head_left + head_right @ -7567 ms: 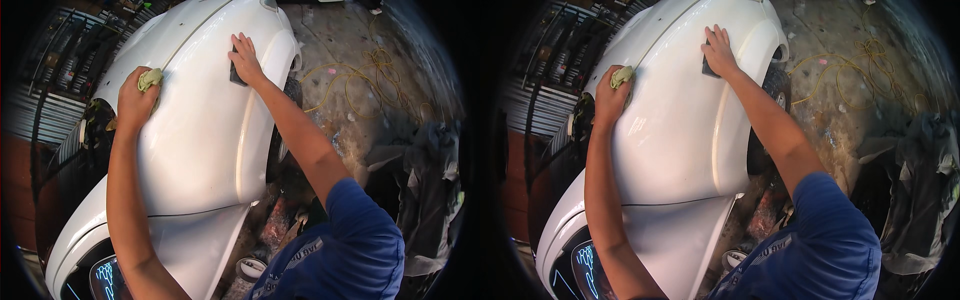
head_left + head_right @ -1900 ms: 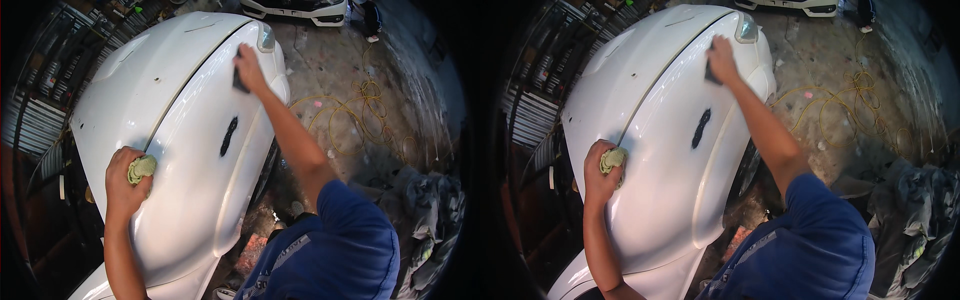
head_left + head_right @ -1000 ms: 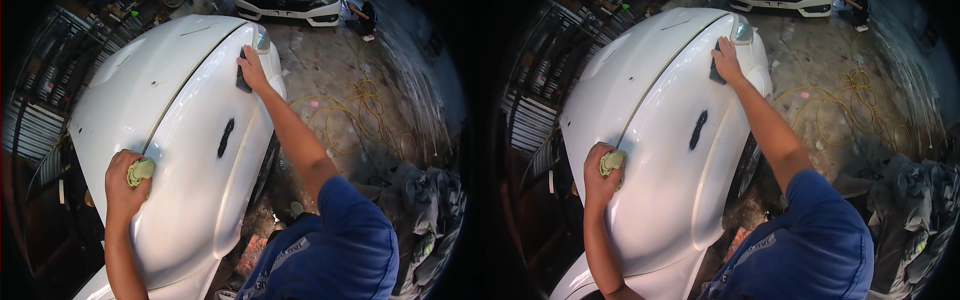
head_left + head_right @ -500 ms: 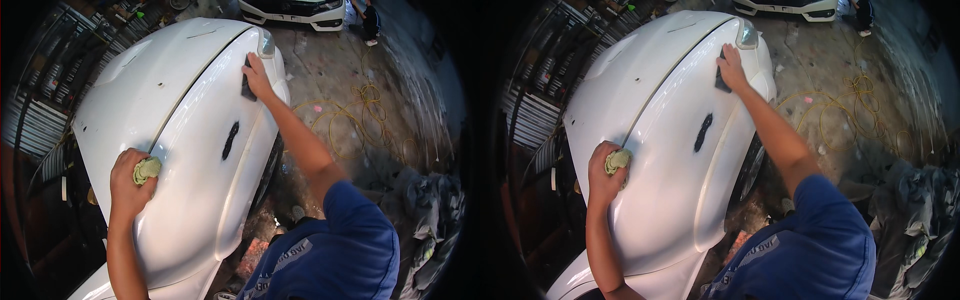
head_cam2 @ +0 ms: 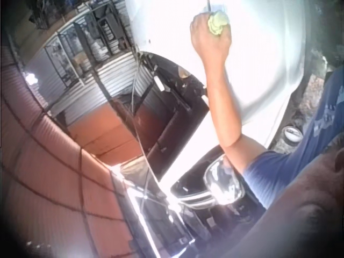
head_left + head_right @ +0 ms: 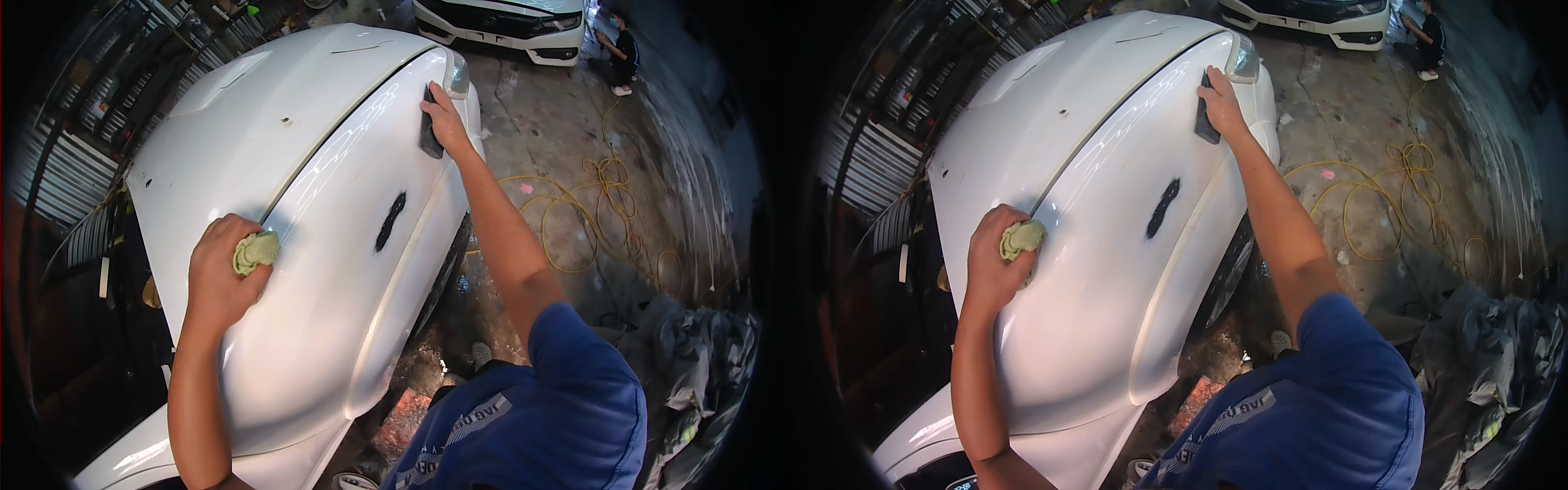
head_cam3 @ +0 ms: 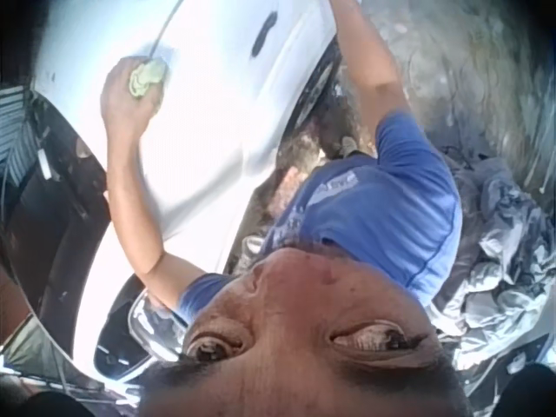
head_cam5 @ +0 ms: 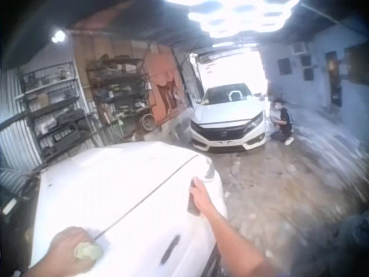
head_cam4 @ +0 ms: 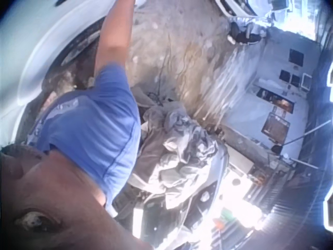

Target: The person sands the front fender of a white car using a sanding block and wipes the surface with a cloth, frequently dipping the tool into a bucket of water.

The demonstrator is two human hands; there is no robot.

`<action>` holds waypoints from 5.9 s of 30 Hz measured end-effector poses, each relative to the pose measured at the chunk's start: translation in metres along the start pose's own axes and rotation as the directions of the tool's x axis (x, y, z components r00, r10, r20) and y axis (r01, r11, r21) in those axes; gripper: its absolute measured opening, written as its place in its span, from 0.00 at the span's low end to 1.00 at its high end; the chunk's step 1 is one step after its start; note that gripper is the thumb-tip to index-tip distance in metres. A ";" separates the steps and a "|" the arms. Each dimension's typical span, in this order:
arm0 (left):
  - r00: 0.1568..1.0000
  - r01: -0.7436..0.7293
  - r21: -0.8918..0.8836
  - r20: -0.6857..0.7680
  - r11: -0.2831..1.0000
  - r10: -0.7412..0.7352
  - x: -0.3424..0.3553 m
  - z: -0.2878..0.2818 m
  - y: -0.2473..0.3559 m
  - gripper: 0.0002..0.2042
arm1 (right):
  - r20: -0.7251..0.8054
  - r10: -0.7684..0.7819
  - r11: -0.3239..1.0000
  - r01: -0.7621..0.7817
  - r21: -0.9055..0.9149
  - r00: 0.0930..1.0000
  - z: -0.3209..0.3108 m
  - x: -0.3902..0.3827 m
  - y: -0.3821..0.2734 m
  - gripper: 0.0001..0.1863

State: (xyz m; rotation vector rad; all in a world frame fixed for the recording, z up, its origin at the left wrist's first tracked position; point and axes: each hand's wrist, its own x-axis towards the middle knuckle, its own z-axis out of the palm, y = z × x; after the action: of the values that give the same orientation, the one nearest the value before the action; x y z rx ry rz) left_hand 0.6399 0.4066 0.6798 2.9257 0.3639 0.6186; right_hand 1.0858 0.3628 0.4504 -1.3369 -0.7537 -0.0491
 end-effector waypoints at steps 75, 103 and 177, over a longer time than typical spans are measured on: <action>0.677 0.584 0.312 -0.696 0.749 -0.238 -0.296 -0.046 0.065 0.24 | 0.394 -0.604 0.768 0.637 0.059 0.692 0.186 -0.384 -0.334 0.29; 0.877 0.286 0.518 -0.481 0.806 -0.002 0.191 0.254 0.065 0.12 | 0.339 0.097 0.930 0.037 -0.367 0.936 -0.397 -0.114 -0.011 0.32; -0.159 0.206 -0.970 0.097 -0.129 -0.982 0.523 0.566 0.292 0.27 | 0.914 -0.373 0.885 0.234 0.402 -0.158 -0.264 0.337 0.227 0.14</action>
State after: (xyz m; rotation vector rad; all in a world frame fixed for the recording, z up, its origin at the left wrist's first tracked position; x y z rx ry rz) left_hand 1.3981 0.2189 0.4166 0.6574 1.4239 1.3103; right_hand 1.5672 0.3180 0.4213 -0.8009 -2.4169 0.7400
